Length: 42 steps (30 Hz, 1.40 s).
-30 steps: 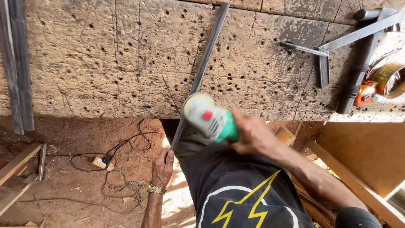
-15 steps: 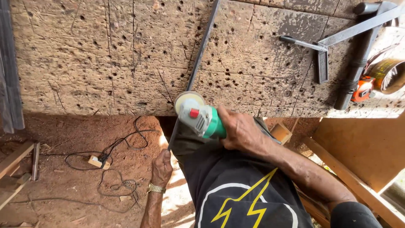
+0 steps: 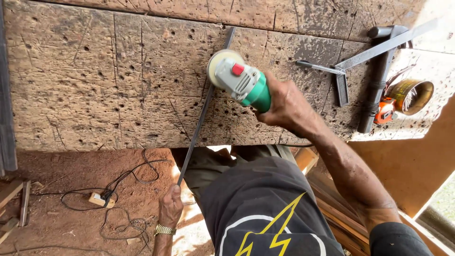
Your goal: The person uses a handheld angle grinder to grind the surface of long metal rods placed on a wooden workbench. The person holds each rod steady with one hand while moving the grinder along its length, then sets the finished rod aside and picks up the next one.
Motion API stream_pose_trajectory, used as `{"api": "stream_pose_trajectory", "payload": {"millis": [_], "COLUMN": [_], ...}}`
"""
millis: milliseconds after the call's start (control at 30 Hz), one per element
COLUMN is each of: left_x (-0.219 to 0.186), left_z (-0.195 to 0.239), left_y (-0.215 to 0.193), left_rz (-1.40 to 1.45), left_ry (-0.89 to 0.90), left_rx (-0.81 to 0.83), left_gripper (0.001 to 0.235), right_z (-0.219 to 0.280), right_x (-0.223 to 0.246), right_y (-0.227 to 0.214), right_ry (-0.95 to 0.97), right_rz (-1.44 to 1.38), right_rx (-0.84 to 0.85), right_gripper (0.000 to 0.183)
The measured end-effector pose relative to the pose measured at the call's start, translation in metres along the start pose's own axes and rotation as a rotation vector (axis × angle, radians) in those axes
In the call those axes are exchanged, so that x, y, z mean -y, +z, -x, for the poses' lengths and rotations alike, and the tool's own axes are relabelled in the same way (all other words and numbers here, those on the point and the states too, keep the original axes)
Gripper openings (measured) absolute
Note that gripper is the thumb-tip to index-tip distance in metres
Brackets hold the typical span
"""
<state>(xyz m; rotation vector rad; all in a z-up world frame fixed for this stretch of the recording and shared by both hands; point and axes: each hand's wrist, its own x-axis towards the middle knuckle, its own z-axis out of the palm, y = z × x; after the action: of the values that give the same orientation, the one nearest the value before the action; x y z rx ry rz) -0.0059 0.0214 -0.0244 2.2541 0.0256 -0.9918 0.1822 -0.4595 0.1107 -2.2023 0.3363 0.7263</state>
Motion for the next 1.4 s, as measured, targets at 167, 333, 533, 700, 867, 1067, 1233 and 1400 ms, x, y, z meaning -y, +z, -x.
{"api": "stream_pose_trajectory", "payload": {"millis": [167, 333, 533, 700, 867, 1067, 1233, 1400], "left_x": [-0.016, -0.020, -0.028, -0.024, -0.026, -0.024, -0.012, 0.011], "left_z": [-0.003, -0.002, 0.000, 0.003, 0.007, 0.006, 0.008, 0.009], "left_y": [-0.011, -0.015, -0.019, -0.004, 0.002, 0.004, 0.016, 0.020], "left_rz": [0.009, 0.022, 0.005, 0.046, 0.068, 0.003, -0.141, -0.233], "left_ry": [-0.002, -0.003, 0.052, 0.008, 0.061, 0.124, 0.096, 0.064], "left_rx": [0.019, 0.022, -0.025, -0.001, -0.010, -0.076, -0.173, -0.194], "left_gripper": [0.063, 0.064, 0.063, 0.059, 0.061, 0.057, 0.054, 0.052], "right_z": [-0.020, -0.021, 0.007, 0.037, 0.063, 0.075, 0.068, 0.050], "right_x": [0.004, -0.008, 0.002, 0.024, 0.041, 0.047, 0.030, 0.007], "right_y": [-0.030, -0.032, 0.017, 0.068, 0.104, 0.116, 0.097, 0.073], "right_ry": [0.020, -0.013, 0.034, -0.087, -0.149, -0.176, -0.103, -0.066], "right_rz": [-0.008, -0.003, 0.071, 0.076, 0.091, 0.140, 0.126, 0.146], "right_rx": [-0.072, -0.113, 0.049, 0.125, 0.191, 0.279, 0.265, 0.165], "right_gripper": [0.071, 0.075, 0.060, 0.049, 0.058, 0.068, 0.071, 0.057]}}
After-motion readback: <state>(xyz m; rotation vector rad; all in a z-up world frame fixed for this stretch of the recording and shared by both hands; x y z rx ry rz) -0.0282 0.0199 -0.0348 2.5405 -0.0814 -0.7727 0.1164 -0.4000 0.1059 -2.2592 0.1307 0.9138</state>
